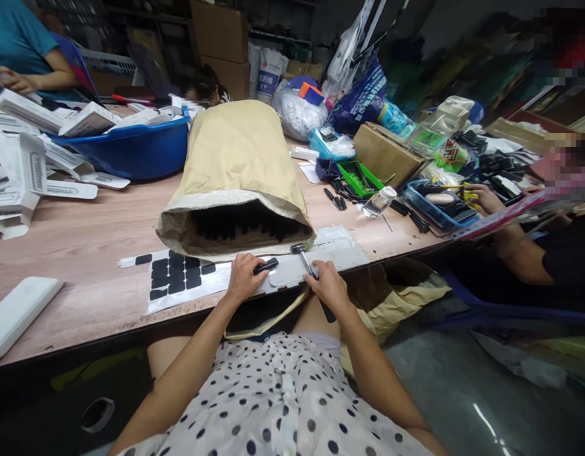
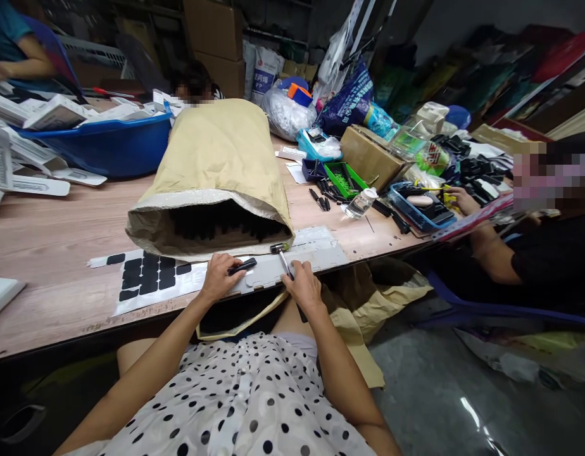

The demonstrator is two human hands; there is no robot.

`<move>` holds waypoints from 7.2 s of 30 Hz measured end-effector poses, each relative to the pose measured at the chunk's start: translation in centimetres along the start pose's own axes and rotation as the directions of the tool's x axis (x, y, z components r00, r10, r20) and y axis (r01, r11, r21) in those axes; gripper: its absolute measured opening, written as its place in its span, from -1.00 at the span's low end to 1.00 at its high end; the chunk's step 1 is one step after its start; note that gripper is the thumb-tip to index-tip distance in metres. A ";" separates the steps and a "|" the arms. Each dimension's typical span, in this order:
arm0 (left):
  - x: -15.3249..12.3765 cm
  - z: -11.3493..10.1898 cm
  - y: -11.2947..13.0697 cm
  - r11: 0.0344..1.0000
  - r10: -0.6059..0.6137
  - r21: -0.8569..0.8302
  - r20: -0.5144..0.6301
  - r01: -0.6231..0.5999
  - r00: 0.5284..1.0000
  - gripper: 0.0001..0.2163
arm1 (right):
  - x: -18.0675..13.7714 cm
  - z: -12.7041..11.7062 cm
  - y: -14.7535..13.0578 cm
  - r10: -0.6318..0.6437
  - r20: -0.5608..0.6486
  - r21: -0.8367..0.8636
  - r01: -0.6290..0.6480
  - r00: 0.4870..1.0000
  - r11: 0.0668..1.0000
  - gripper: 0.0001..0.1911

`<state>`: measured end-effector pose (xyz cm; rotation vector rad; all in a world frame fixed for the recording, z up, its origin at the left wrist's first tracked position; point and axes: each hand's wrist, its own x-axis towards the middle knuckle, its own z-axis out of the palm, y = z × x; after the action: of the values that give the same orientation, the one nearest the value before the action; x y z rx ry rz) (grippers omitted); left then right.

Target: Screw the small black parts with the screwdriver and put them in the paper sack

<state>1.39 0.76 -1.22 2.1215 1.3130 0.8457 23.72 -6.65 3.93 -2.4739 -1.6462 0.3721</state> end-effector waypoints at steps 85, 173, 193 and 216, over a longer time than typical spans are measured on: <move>-0.3 0.1 -0.6 1.000 -0.013 0.019 -0.022 0.013 1.000 -0.87 | -4.0 3.6 -3.1 -0.293 -0.358 0.590 0.458 0.887 0.665 -0.50; -1.3 -0.3 -0.9 0.999 -0.016 0.033 0.018 0.015 1.000 -0.85 | 1.4 5.5 -1.8 -0.159 -0.433 -0.055 0.151 0.887 0.987 -0.49; -1.2 -0.3 -1.2 0.997 0.024 0.067 0.027 -0.026 0.999 -0.81 | 1.4 5.9 -2.2 -0.175 -0.423 -0.191 0.102 0.889 0.976 -0.49; -8.7 1.9 -2.0 0.789 -0.606 0.470 0.488 0.396 0.628 -0.70 | 1.7 6.8 -1.6 -0.257 -0.470 -0.246 0.154 0.844 0.957 -0.51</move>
<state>-1.40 -6.50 -5.99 1.8143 1.6025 -0.3291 20.97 -4.53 -2.43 -2.2130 -1.7476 -0.4508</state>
